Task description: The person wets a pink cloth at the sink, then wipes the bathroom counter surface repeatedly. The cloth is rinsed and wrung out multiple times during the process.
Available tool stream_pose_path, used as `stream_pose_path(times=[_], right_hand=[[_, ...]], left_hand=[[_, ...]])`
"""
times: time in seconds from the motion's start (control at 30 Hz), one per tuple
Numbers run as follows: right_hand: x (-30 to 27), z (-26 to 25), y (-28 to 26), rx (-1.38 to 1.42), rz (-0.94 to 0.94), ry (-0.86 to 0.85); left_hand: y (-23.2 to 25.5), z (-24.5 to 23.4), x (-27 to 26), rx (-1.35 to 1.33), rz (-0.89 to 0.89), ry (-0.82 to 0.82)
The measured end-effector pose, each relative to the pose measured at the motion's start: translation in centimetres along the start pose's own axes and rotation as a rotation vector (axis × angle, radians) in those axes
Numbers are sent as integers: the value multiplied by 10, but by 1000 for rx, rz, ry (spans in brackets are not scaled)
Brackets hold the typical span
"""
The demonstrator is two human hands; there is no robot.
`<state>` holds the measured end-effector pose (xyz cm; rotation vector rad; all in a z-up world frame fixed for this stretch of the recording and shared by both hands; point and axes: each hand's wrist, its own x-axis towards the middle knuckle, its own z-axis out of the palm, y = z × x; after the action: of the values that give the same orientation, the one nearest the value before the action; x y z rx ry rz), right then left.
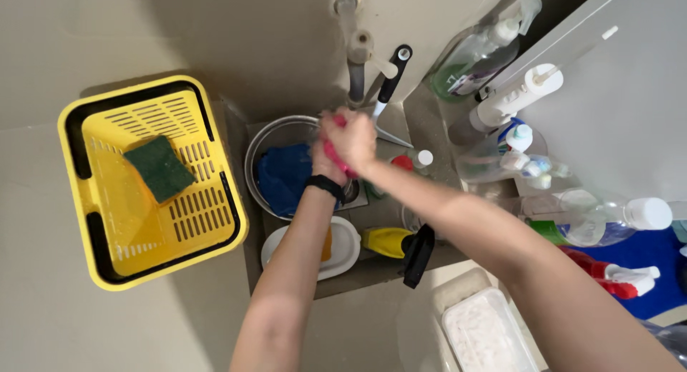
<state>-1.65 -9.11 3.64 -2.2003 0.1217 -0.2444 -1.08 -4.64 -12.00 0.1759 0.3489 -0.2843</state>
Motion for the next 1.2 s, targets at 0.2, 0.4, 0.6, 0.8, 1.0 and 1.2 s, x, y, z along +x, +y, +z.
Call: stream_pose_path(times=[0.2, 0.4, 0.6, 0.8, 1.0, 1.2], right_hand=[[42, 5, 32, 76, 186, 123], [28, 11, 19, 552, 274, 97], [-13, 17, 3, 165, 81, 28], [40, 8, 57, 345, 240, 63], [31, 25, 56, 469, 454, -91], [26, -21, 19, -131, 350, -473]], left_hand=[[17, 63, -33, 137, 96, 60], [40, 54, -33, 101, -165, 98], [15, 7, -9, 3, -140, 4], [24, 56, -25, 313, 49, 121], [47, 109, -57, 124, -92, 46], [45, 88, -68, 174, -78, 5]])
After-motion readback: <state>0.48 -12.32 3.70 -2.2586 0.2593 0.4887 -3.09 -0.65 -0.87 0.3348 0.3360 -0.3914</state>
